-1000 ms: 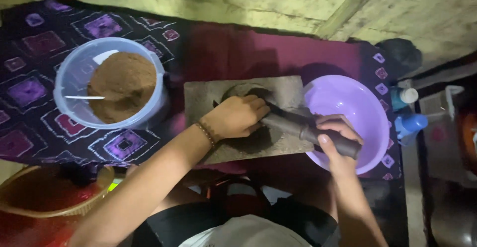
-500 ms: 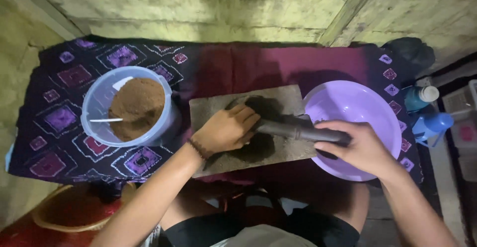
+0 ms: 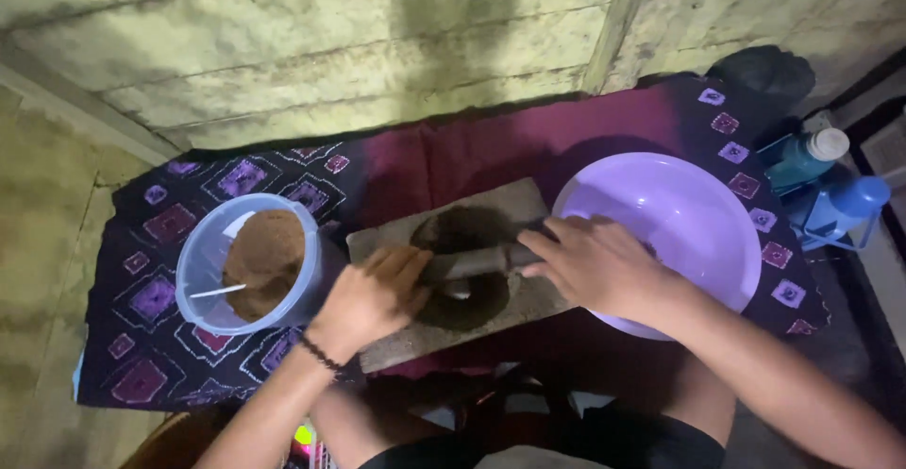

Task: The person uses a pestle to grind brown powder in a stone mortar and then scoops the ground powder with a spoon into a purple bowl. The task is performed repeatedly in small batches.

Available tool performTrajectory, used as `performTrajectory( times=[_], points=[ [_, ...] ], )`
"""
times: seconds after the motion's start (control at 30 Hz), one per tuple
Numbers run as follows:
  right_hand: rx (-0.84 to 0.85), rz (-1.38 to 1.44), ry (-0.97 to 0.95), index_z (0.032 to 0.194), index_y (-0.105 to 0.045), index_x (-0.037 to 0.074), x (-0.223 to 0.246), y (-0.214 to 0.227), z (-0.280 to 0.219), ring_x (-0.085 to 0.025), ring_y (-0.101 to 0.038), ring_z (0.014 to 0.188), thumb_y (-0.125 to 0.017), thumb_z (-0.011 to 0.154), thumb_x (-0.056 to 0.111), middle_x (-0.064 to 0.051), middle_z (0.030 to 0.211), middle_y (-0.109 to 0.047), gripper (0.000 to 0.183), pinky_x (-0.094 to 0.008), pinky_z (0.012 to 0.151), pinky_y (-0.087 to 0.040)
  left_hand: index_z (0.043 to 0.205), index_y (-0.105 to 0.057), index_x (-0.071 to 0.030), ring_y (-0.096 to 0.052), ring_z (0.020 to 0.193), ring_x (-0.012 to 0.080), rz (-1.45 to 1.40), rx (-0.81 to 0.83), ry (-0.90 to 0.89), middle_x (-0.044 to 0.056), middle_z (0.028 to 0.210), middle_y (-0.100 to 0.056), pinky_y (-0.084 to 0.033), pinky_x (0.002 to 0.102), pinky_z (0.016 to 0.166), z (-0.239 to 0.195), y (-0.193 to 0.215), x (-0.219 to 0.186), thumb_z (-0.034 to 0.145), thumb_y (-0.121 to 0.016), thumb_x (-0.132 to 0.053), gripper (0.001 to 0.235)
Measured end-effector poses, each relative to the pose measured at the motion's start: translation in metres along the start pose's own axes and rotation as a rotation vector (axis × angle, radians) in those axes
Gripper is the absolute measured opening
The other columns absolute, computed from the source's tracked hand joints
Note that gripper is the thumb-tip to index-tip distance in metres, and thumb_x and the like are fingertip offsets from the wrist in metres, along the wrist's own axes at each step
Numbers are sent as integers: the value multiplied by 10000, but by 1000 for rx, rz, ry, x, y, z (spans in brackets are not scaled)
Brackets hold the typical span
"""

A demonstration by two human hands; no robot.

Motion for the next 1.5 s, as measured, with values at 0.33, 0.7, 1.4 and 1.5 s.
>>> performTrajectory(
  times=[0.33, 0.7, 1.4, 1.5],
  points=[
    [-515, -158, 266, 1254, -642, 154, -14, 37, 89, -347, -718, 930, -516, 1011, 526, -137, 1015, -675, 462, -480, 724, -568, 1177, -719, -116, -700, 1029, 258, 224, 58, 64, 80, 1056, -708, -630, 367, 717, 45, 23, 88, 835, -697, -318, 398],
    [-152, 85, 68, 1324, -667, 150, -63, 17, 230, -459, -652, 1146, -614, 997, 410, -193, 1262, -629, 421, -581, 896, -549, 973, -698, -188, -730, 873, 190, 347, 289, 169, -17, 924, -676, -619, 354, 639, 109, -143, 211, 713, -813, -352, 328],
    [-96, 40, 172, 1250, -712, 61, -116, -152, 338, -406, -630, 1134, -648, 956, 283, -180, 1179, -664, 374, -489, 922, -567, 1127, -717, -103, -732, 1033, 299, 48, 755, 246, 89, 1092, -748, -614, 408, 868, 94, -271, 229, 870, -776, -254, 304],
    [-87, 72, 162, 1265, -708, 27, -109, -144, 330, -407, -581, 1248, -639, 961, 224, -206, 1297, -645, 368, -475, 1024, -531, 1147, -710, -85, -730, 1039, 309, 52, 740, 227, 106, 1095, -742, -612, 403, 862, 93, -271, 226, 888, -746, -264, 316]
  ],
)
Point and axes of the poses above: each hand's wrist, its own z-axis towards the middle knuckle, its own y-axis out of the back of the hand, x = y × z, the point moved 9 cm from there along z, towards the middle knuckle
